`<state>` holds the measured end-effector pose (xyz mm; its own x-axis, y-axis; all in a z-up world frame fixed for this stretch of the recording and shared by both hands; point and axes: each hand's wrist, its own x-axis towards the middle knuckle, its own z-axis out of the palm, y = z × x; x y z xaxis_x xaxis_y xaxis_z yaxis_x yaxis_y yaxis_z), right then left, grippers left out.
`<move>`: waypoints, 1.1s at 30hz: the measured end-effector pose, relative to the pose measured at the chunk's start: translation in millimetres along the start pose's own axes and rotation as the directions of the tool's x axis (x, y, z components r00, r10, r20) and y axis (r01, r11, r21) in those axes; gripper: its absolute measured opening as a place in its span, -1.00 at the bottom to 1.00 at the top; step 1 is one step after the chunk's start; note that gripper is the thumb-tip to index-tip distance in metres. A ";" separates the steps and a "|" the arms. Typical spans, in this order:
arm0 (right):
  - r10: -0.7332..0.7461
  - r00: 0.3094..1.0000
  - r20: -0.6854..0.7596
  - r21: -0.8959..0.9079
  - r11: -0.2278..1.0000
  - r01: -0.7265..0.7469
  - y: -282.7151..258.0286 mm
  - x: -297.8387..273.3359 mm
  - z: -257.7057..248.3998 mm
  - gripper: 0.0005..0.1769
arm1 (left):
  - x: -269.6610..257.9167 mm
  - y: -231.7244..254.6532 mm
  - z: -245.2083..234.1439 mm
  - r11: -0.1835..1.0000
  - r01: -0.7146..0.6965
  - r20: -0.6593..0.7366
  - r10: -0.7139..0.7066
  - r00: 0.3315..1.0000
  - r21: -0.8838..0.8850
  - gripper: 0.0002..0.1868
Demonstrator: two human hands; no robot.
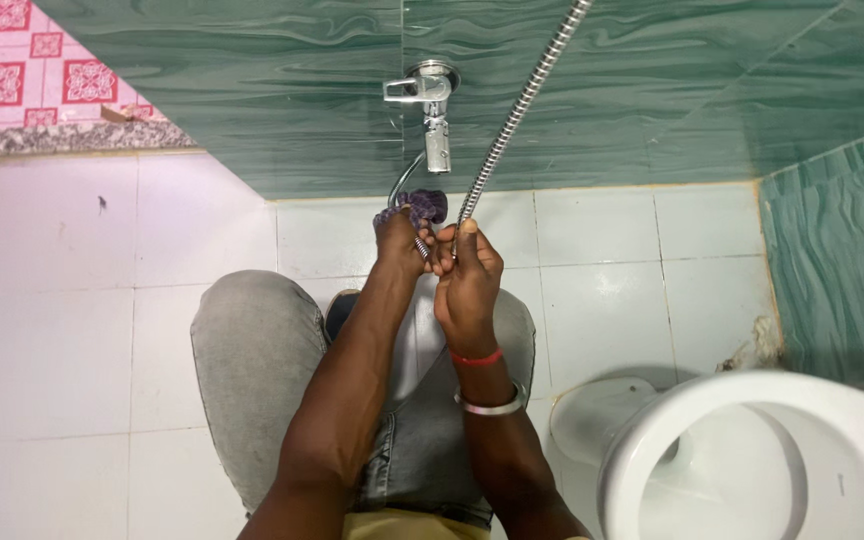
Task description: The person wipes a bathroom faucet and the attached metal hose with a purple cloth, turning the cloth to clean different sides of the metal fixture.
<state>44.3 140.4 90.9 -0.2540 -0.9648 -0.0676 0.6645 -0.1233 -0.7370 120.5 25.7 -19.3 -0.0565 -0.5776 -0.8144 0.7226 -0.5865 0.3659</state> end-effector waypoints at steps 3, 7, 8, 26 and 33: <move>0.031 0.999 -0.012 0.023 0.999 -0.031 -9.7 -21.3 7.7 -0.57 | -2.5 7.3 -4.1 0.996 0.013 0.086 -0.006 0.996 -0.087 -0.78; 0.008 1.000 0.027 -0.043 0.999 -0.007 -42.3 -59.2 16.0 -0.56 | -9.7 8.5 5.6 0.997 0.026 0.159 -0.015 0.987 -0.066 -0.78; 0.006 0.999 0.046 -0.073 0.997 -0.003 -52.5 -69.4 18.0 -0.55 | -11.8 7.9 7.9 0.998 0.035 0.180 -0.024 0.983 -0.056 -0.78; -0.269 0.960 0.084 -0.191 0.941 0.280 -153.8 -176.9 12.8 -0.51 | 36.4 -12.1 30.7 0.977 -0.212 0.256 0.201 0.946 0.016 -0.79; -0.420 0.885 -0.199 -0.528 0.807 0.264 -132.2 -116.2 -23.6 -0.73 | 3.5 -42.4 19.2 0.839 -0.471 0.155 0.445 0.882 0.271 -0.70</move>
<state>-30.6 274.3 180.4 -0.6442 -0.7560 0.1162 0.0976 -0.2319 -0.9678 76.5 37.6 -29.0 0.1649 -0.8587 -0.4853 0.4460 -0.3739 0.8132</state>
